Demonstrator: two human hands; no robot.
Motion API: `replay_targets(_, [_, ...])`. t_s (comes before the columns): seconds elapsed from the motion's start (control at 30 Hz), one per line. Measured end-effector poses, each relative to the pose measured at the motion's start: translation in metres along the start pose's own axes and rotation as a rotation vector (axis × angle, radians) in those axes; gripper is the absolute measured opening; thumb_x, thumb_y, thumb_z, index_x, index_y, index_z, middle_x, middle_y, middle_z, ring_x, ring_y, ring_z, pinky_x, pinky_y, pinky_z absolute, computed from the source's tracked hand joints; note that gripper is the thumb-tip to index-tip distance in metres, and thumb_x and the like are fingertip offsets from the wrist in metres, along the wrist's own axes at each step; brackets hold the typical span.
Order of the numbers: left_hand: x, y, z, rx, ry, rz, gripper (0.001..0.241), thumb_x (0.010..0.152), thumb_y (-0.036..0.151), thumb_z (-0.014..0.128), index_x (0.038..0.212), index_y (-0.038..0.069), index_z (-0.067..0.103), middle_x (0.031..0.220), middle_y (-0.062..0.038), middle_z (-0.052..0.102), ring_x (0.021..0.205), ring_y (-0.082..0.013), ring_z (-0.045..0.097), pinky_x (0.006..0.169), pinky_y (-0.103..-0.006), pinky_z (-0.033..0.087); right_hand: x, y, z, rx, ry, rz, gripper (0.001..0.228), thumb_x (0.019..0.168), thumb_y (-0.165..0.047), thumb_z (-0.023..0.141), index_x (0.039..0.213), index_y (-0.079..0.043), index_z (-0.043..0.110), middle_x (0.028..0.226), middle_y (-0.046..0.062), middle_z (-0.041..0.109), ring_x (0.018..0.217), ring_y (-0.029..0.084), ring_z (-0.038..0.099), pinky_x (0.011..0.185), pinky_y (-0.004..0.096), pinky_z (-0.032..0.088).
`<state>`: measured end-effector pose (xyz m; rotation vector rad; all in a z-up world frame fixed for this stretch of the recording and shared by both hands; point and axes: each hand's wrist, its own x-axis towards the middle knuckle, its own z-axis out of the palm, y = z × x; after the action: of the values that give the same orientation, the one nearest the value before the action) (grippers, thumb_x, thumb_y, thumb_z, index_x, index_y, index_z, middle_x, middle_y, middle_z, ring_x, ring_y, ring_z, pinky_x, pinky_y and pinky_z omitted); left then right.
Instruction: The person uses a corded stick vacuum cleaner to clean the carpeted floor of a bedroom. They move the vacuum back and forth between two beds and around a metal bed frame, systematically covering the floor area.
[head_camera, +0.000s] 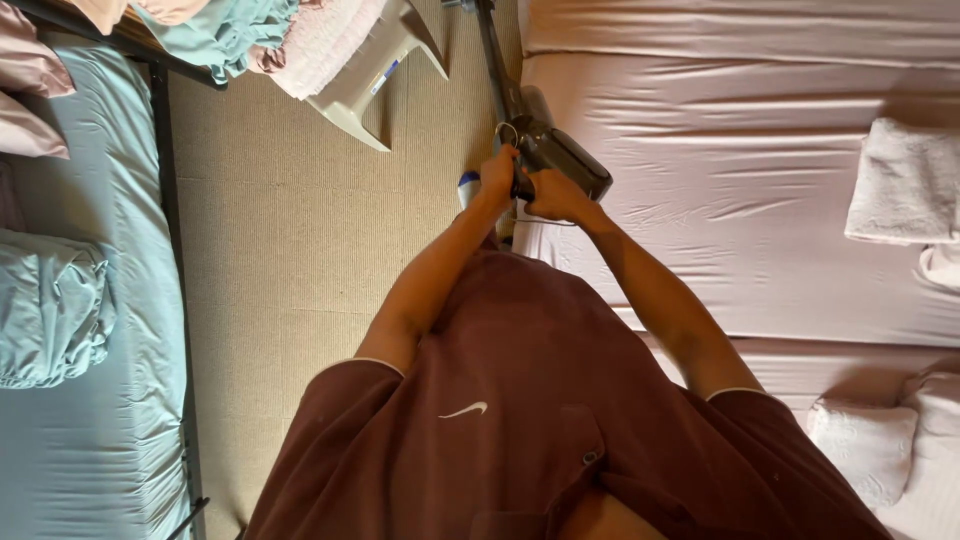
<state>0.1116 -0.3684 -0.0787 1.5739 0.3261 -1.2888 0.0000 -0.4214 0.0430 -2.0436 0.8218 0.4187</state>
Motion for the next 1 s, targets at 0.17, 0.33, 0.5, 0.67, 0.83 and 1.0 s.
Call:
replay_targets(0.17, [0.058, 0.039, 0.016, -0.116, 0.019, 0.053, 0.040, 0.076, 0.027, 0.069, 0.099, -0.006, 0.064, 0.072, -0.015, 0.066, 0.059, -0.0238, 0.066, 0.051, -0.0368, 0.054, 0.061, 0.009, -0.026, -0.049, 0.018, -0.067, 0.024, 0.062, -0.020, 0.071, 0.080, -0.003, 0.072, 0.072, 0.020, 0.070, 0.081, 0.042, 0.073, 0.070, 0.050, 0.052])
replay_targets(0.33, [0.087, 0.089, 0.034, -0.175, 0.047, 0.083, 0.044, 0.074, 0.028, 0.070, 0.099, -0.007, 0.064, 0.073, -0.019, 0.066, 0.061, -0.0254, 0.067, 0.052, -0.0374, 0.055, 0.132, 0.017, -0.062, -0.074, -0.008, -0.076, 0.020, 0.061, -0.017, 0.071, 0.075, -0.002, 0.071, 0.067, 0.019, 0.067, 0.075, 0.041, 0.071, 0.068, 0.048, 0.052])
replay_targets(0.5, [0.116, 0.160, 0.055, -0.146, 0.085, 0.071, 0.054, 0.077, 0.036, 0.071, 0.110, -0.006, 0.066, 0.086, -0.015, 0.065, 0.076, -0.0218, 0.063, 0.068, -0.0395, 0.055, 0.210, 0.016, -0.111, -0.184, -0.065, -0.111, 0.024, 0.064, -0.018, 0.072, 0.081, 0.000, 0.073, 0.074, 0.022, 0.069, 0.081, 0.044, 0.072, 0.070, 0.049, 0.051])
replay_targets(0.67, [0.192, 0.223, 0.063, 0.430, -0.001, 0.149, 0.061, 0.084, 0.054, 0.068, 0.125, 0.011, 0.056, 0.101, 0.000, 0.065, 0.095, -0.0128, 0.063, 0.084, -0.0296, 0.053, 0.299, -0.002, -0.155, -0.188, -0.084, -0.089, 0.024, 0.066, -0.020, 0.072, 0.082, -0.002, 0.073, 0.075, 0.020, 0.070, 0.083, 0.040, 0.072, 0.071, 0.046, 0.052])
replay_targets(0.83, [0.191, 0.332, 0.055, -0.268, 0.223, -0.035, 0.029, 0.071, 0.030, 0.069, 0.075, 0.001, 0.069, 0.064, -0.009, 0.066, 0.054, -0.0213, 0.061, 0.045, -0.0371, 0.046, 0.383, -0.035, -0.194, -0.260, -0.179, -0.066, 0.036, 0.072, -0.028, 0.072, 0.089, 0.003, 0.073, 0.085, 0.026, 0.072, 0.090, 0.042, 0.072, 0.073, 0.047, 0.055])
replay_targets(1.0, [0.215, 0.387, 0.061, 0.008, 0.102, 0.037, 0.055, 0.079, 0.039, 0.062, 0.111, -0.005, 0.063, 0.090, -0.012, 0.071, 0.083, -0.0204, 0.066, 0.069, -0.0378, 0.055, 0.409, -0.076, -0.237, -0.229, -0.199, -0.048, 0.047, 0.070, -0.033, 0.072, 0.097, 0.006, 0.073, 0.093, 0.029, 0.072, 0.099, 0.046, 0.071, 0.076, 0.054, 0.054])
